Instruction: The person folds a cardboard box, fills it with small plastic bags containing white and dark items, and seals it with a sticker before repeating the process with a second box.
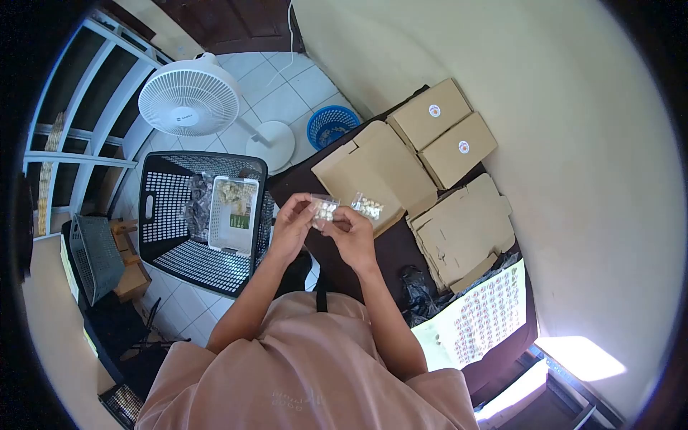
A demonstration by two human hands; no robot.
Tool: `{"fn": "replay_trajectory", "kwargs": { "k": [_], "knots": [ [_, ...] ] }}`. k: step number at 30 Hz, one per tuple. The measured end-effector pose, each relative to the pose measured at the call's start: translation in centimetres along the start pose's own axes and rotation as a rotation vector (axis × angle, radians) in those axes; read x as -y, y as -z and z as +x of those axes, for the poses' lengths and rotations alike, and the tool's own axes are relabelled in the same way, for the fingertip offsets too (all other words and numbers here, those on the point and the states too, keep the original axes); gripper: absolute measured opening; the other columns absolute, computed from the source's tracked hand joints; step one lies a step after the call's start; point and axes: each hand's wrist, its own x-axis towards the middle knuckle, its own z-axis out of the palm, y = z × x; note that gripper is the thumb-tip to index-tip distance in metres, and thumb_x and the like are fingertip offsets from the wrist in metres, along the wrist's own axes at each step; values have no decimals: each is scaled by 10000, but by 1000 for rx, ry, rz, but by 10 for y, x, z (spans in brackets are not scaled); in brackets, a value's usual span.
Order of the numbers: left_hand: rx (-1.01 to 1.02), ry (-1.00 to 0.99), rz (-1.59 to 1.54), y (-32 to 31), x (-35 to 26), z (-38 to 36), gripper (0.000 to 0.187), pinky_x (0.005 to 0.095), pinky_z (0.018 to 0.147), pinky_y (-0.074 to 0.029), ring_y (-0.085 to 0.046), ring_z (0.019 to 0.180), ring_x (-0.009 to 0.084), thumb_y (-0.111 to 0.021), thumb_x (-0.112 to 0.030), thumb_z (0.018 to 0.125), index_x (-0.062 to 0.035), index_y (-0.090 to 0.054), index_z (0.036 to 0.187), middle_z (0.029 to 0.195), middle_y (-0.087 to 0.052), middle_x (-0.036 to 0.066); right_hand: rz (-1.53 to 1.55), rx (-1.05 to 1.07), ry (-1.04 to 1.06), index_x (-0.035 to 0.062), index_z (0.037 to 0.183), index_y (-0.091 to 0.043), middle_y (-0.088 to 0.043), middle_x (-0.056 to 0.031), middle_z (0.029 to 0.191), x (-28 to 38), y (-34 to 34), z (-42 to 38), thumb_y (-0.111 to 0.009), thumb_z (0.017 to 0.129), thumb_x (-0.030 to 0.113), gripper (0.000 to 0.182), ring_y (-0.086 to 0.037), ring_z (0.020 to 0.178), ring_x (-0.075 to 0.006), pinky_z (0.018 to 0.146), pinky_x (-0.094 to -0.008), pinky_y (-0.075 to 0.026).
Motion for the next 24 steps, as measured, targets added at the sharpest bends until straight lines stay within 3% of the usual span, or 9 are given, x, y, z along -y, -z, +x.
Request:
{"fn": "replay_trajectory", "kwargs": {
  "k": [5,7,9,11,15,17,19,21,24],
  "knots": [
    [223,162,343,25,-12,-7,205,260,811,-485,-598,908,115,-621,-28,892,1,-584,1091,961,-635,54,-232,175,-45,-20,909,-647,-671,-56,812,-4,8,-7,-732,815,61,151,-611,726,-83,647,-238,-499],
    [224,82,379,34,-7,-6,193,274,781,-517,-614,904,128,-608,-56,909,-6,-581,1093,955,-635,63,-171,237,-32,-6,946,-662,-673,-51,800,-1,21,-1,-745,803,81,187,-607,715,-88,640,-237,-498],
    [-41,250,162,35,-9,-5,149,297,746,-553,-626,887,139,-578,-103,938,-14,-585,1058,929,-629,61,-549,-6,58,13,986,-671,-694,-86,835,13,42,11,-751,769,68,237,-653,736,-163,679,-274,-510],
    [-38,251,107,35,-8,-4,145,320,750,-564,-628,881,146,-565,-115,948,-20,-565,1058,947,-619,65,-860,-160,205,23,1009,-681,-688,-113,911,-3,70,31,-740,733,42,283,-665,785,-221,721,-299,-512],
    [-21,261,-40,26,-8,-3,150,391,782,-589,-633,894,169,-539,-126,963,-41,-500,1080,1016,-587,84,-1252,-185,448,10,964,-671,-677,-144,903,-29,87,47,-717,711,17,258,-658,806,-293,733,-345,-513],
    [15,242,-40,21,-9,-1,175,441,861,-556,-633,978,211,-502,-87,971,-63,-481,1143,1053,-595,87,-1252,-32,152,45,908,-666,-657,-167,904,-34,89,49,-694,692,18,219,-641,816,-337,758,-445,-499],
    [2,238,-91,18,-12,-1,214,426,903,-540,-625,1006,218,-532,-28,942,-57,-479,1147,1081,-596,103,-1235,17,94,39,883,-656,-656,-166,896,-33,87,46,-698,695,26,193,-644,826,-331,759,-438,-500],
    [13,204,-41,17,-11,2,234,335,834,-559,-625,1020,187,-598,-8,901,-50,-492,1105,1092,-611,130,-1219,61,30,34,858,-645,-656,-166,887,-31,86,42,-702,698,33,170,-646,836,-325,760,-431,-500],
    [17,186,65,17,-11,5,285,302,833,-527,-609,1024,166,-633,16,868,-58,-494,1104,1070,-621,108,-1183,15,45,28,900,-652,-658,-172,906,-21,85,38,-704,714,50,195,-658,811,-319,734,-412,-505]
  ]
}}
